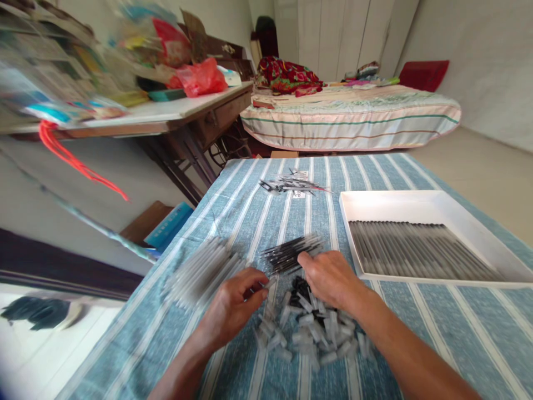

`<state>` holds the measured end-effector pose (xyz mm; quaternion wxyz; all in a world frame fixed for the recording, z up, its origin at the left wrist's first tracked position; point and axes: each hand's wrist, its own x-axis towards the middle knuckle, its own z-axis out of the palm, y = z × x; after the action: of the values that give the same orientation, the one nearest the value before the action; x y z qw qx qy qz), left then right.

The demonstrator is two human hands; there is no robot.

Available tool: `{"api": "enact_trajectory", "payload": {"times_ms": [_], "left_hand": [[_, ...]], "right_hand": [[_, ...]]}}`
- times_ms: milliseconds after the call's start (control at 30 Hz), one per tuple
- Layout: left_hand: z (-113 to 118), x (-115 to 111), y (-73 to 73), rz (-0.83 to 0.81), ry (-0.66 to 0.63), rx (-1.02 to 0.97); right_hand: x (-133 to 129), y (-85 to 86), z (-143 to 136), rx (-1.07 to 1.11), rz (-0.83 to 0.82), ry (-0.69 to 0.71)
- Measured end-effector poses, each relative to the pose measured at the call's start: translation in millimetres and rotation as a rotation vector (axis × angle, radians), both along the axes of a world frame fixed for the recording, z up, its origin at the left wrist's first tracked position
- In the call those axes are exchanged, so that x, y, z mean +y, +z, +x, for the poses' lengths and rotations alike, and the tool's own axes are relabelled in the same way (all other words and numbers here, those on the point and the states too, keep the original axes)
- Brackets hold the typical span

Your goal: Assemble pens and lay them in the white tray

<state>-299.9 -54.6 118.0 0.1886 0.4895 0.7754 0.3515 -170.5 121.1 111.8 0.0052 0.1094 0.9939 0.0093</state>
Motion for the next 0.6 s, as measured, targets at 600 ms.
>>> {"api": "enact_trajectory", "payload": {"times_ms": [600], "left_hand": [[6, 3, 2.4, 0.008, -0.019, -0.027]], "right_hand": [[-12, 1.9, 1, 0.077, 0.014, 0.048]]}}
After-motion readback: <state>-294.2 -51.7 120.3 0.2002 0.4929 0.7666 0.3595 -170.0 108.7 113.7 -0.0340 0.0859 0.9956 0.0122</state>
